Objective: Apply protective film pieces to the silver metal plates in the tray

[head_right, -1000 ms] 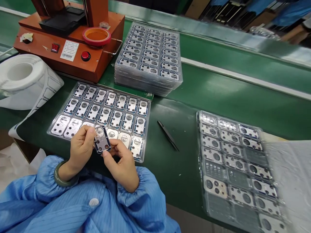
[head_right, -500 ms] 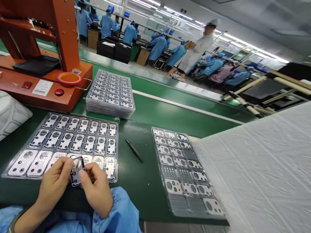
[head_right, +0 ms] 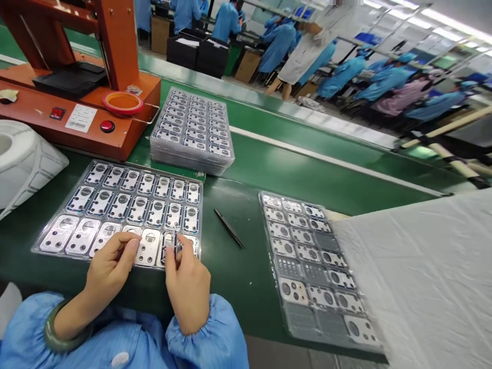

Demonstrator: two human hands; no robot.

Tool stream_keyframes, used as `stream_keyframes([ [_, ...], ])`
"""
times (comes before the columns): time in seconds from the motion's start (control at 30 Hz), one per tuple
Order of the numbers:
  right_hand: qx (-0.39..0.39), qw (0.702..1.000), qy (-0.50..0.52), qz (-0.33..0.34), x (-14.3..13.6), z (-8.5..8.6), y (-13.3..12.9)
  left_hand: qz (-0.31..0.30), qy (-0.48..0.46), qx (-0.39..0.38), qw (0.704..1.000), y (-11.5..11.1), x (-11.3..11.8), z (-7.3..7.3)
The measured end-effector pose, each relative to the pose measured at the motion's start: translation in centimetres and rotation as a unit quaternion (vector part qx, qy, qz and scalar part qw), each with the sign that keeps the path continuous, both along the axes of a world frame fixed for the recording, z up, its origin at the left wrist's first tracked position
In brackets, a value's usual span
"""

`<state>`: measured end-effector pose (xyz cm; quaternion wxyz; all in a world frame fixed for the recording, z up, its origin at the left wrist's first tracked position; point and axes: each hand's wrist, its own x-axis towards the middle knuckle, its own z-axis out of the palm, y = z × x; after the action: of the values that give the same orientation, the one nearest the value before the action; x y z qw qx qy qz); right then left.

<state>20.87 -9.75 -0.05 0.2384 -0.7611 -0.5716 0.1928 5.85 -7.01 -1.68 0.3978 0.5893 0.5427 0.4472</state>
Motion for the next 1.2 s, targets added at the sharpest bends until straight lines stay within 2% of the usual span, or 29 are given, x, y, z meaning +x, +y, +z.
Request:
stream_keyframes([
  [0.13,-0.01,1.0,-0.02,0.007,-0.2,0.1,0.2,-0.004,0.028,0.04,0.999,0.1,0.1,0.2],
  [0.47,-0.002,0.999,0.048,0.001,0.9,-0.2,0.2,-0.025,0.04,0.071,0.996,0.1,0.0,0.3],
  [0.57,-0.031,0.999,0.016,0.023,0.5,0.0,0.3,-0.032,0.03,0.072,0.996,0.1,0.1,0.2],
  [0.7,-0.061,0.992,-0.1,0.056,0.0,0.5,0.2,-0.043,0.018,0.075,0.996,0.0,0.0,0.4],
  [0.83,-0.026,0.985,-0.155,0.066,0.0,0.6,-0.2,-0.037,-0.002,0.1,0.994,-0.2,-0.3,0.7],
  [1.0,0.044,0.99,-0.111,0.074,0.3,0.5,-0.2,-0.085,-0.073,0.2,0.973,-1.2,-1.1,-0.1],
  [1.1,0.077,0.988,-0.096,0.092,0.7,0.4,0.0,-0.045,-0.068,0.274,0.958,-1.9,-2.0,-0.8],
  [1.2,0.094,0.986,-0.09,0.103,0.9,0.0,0.3,0.077,-0.025,0.32,0.944,-2.1,-3.6,-1.1],
])
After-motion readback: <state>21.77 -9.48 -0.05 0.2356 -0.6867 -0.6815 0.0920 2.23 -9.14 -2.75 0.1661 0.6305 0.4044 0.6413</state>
